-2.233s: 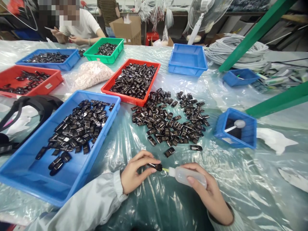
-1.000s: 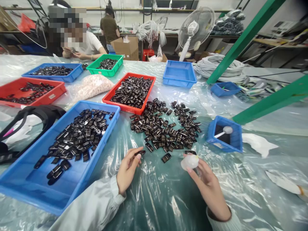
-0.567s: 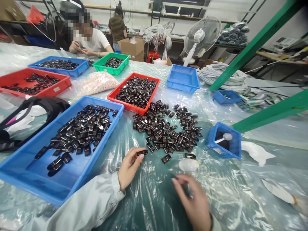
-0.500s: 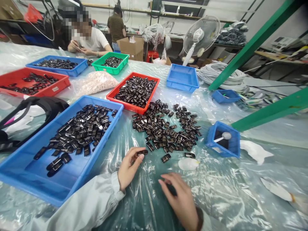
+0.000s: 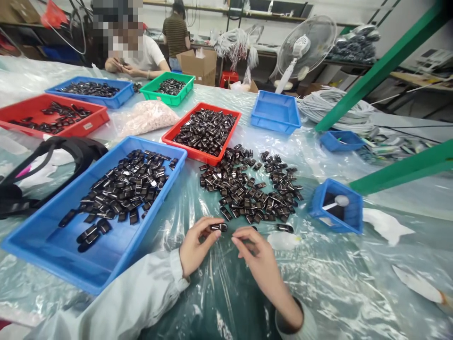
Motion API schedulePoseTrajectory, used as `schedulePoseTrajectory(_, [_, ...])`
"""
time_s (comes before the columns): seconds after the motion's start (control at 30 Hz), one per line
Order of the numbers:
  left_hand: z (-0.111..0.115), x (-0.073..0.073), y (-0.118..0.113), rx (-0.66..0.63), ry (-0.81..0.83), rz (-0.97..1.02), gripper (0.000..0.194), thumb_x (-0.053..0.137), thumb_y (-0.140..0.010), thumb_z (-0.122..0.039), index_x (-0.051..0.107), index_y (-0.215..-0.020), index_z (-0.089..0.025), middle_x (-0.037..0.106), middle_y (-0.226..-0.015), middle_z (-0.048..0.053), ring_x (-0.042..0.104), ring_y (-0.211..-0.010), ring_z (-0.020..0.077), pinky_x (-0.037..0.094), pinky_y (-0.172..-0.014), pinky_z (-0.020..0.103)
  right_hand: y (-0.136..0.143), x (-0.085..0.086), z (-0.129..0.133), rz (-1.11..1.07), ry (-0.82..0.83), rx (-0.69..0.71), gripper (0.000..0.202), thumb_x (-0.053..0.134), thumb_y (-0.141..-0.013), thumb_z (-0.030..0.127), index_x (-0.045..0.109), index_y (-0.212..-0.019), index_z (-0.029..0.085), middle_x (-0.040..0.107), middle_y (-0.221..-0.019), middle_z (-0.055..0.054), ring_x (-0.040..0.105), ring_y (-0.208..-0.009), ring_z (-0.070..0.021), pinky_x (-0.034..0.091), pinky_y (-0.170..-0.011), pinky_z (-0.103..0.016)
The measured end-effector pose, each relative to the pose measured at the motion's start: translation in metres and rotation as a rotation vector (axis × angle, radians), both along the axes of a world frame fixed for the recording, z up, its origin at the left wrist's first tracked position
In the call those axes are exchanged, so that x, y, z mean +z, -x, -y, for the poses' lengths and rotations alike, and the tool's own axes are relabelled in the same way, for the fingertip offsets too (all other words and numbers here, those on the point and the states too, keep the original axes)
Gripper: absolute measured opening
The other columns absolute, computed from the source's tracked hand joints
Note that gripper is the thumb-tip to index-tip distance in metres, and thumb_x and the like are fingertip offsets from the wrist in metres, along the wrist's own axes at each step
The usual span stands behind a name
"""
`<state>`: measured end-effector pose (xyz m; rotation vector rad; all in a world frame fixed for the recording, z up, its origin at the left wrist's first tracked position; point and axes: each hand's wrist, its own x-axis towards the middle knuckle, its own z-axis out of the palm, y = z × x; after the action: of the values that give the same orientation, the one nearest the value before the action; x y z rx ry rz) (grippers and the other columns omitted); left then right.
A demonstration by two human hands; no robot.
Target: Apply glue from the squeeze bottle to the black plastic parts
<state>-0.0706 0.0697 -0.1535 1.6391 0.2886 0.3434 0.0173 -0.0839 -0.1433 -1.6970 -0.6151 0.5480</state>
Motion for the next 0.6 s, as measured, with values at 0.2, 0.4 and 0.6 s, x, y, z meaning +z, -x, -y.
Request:
schedulePoseTrajectory(0.2, [0.0022,0.0056,0.0029,-0.113,-0.05,0.038,0.024,0.056,-0.091,-0.031,0.066,-0.11,-0.021,0.062,-0.102,0.008,0.058,-0.09,0.019,0.047,-0.071,0.028,-0.0047,0.0061,-0.0003,-0.485,-0.187,-0.015,0.029,0.079,-0.071,0.042,0.063,-0.076,0.018,0.06,-0.069,-0.001,0.059,-0.066,-0.0152,0.048,-0.055,-0.023])
schedulePoseTrajectory(0.4, [0.0021,0.0084,0.0039,-0.142,-0.079,0.068,0.024,0.055,-0.092,-0.03,0.066,-0.111,-0.02,0.063,-0.1,0.008,0.058,-0.092,0.0201,0.048,-0.071,0.029,-0.0006,0.0059,-0.0018,-0.805,-0.286,-0.01,0.029,0.088,-0.061,0.036,0.067,-0.072,0.019,0.06,-0.062,0.002,0.056,-0.058,-0.0115,0.046,-0.053,-0.02])
schedulePoseTrajectory(0.6, [0.0023,0.0072,0.0041,-0.124,-0.085,0.075,0.023,0.056,-0.091,-0.029,0.065,-0.11,-0.02,0.062,-0.099,0.008,0.057,-0.082,0.0165,0.049,-0.069,0.027,-0.0029,0.0063,-0.0005,-0.914,-0.318,0.016,0.026,0.089,-0.061,0.031,0.07,-0.073,0.019,0.063,-0.064,0.001,0.056,-0.058,-0.0097,0.044,-0.053,-0.017])
